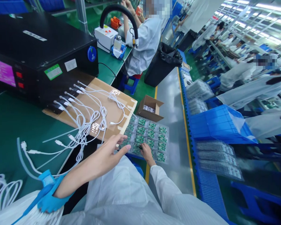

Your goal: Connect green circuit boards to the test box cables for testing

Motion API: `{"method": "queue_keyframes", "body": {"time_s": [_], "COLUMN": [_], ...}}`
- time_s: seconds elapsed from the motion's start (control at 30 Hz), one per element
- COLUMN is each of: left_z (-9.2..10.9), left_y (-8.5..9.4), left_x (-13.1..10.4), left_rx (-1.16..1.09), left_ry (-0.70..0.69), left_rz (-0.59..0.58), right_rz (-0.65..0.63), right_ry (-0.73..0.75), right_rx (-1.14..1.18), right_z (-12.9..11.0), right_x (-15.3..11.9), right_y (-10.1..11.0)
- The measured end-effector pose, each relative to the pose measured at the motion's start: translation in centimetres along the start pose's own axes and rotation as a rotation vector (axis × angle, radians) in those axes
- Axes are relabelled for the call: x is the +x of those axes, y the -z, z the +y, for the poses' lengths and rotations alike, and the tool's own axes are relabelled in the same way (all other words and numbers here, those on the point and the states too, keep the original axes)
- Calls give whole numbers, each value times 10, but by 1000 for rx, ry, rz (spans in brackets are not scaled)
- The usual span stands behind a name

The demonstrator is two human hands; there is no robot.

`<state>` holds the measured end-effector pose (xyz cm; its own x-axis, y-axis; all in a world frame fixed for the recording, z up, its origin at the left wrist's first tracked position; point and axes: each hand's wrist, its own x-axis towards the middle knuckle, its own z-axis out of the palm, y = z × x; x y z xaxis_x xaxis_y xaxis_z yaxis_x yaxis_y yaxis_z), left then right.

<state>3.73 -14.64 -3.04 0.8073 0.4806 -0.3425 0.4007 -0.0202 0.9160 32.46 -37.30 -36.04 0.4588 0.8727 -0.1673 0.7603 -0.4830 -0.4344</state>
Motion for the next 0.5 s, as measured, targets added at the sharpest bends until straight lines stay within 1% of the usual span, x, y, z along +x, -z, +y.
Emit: {"method": "queue_keyframes", "body": {"time_s": [0.17,0.3,0.37,0.43,0.5], "left_z": [3,0,-2,-3,-3], "left_y": [0,0,0,-1,-2], "left_x": [1,0,1,1,2], "left_rx": [21,15,5,0,2], "left_ry": [-1,6,10,10,5], "left_rz": [-24,-38,-36,-34,-35], "right_rz": [17,80,132,175,186], "right_ry": [-117,-262,-378,-525,-683], "right_rx": [127,271,347,434,540], "right_z": [-8,-17,-21,-25,-29], "right_x": [-20,-25,-25,-26,-26], "right_y": [-19,-23,-23,-25,-28]}}
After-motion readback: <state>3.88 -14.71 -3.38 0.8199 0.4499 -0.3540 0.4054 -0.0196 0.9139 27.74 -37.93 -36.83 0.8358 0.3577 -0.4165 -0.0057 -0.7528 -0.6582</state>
